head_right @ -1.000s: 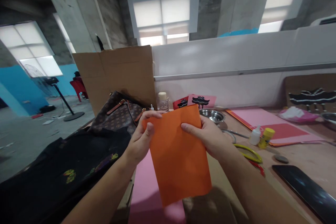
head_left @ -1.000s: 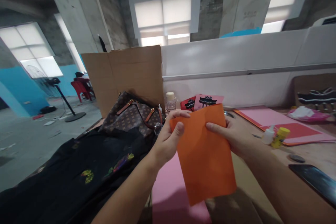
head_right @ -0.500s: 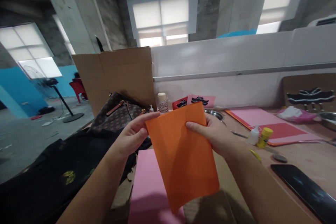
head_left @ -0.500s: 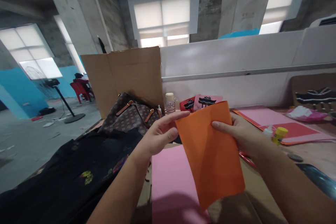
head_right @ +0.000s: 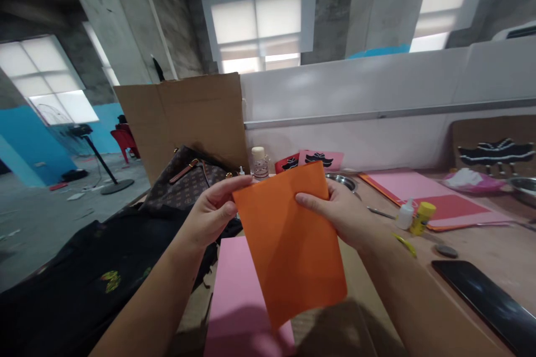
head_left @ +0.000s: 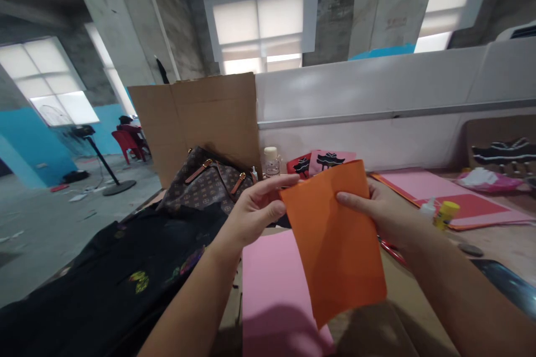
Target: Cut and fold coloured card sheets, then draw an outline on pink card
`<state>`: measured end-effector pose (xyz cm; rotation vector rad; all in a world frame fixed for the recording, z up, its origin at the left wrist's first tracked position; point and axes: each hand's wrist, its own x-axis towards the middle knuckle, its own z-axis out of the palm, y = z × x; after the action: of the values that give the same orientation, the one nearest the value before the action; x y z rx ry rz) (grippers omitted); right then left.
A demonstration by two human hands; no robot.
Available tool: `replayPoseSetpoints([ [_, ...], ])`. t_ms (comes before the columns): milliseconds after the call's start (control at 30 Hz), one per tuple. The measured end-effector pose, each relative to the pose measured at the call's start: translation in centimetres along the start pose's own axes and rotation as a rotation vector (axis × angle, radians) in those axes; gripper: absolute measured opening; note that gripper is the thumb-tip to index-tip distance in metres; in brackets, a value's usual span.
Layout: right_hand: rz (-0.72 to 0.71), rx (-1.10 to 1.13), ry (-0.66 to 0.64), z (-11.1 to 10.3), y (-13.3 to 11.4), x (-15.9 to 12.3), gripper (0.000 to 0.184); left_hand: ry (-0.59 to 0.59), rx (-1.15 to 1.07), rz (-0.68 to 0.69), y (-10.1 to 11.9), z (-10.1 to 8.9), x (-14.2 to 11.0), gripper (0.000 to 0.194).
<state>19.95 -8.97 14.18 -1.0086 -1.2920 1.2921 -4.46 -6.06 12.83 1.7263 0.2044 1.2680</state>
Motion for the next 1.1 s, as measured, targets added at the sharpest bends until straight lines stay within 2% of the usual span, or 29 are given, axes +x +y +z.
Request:
replayPoseSetpoints([
  [167,-0.003,-0.024,0.145,0.8,-0.4,-0.1,0.042,0.099,-0.051,-0.073,-0.2,0.5,0.2,0.037],
  [300,0.014,-0.037,0.223,0.9,-0.6,-0.3,0.038,0.129,0.075,-0.086,-0.1,1.0,0.4,0.035],
  [467,-0.041,-0.034,0.209,0.8,-0.4,-0.2,0.037,0.130,0.346,-0.056,0.3,1.7,0.1,0.039],
  [600,-0.031,-0.032,0.237,1.0,-0.5,-0.2,0.035,0.138,0.499,-0.019,0.6,2.1,0.0,0.039],
  [800,-0.027,-0.069,0.264,1.0,-0.4,-0.3,0.032,0.140,0.742,-0.062,1.1,2.7,-0.3,0.040],
  [1100,-0.010,-0.021,0.229,0.9,-0.3,-0.2,0.033,0.137,0.765,-0.116,0.9,2.9,-0.3,0.044],
])
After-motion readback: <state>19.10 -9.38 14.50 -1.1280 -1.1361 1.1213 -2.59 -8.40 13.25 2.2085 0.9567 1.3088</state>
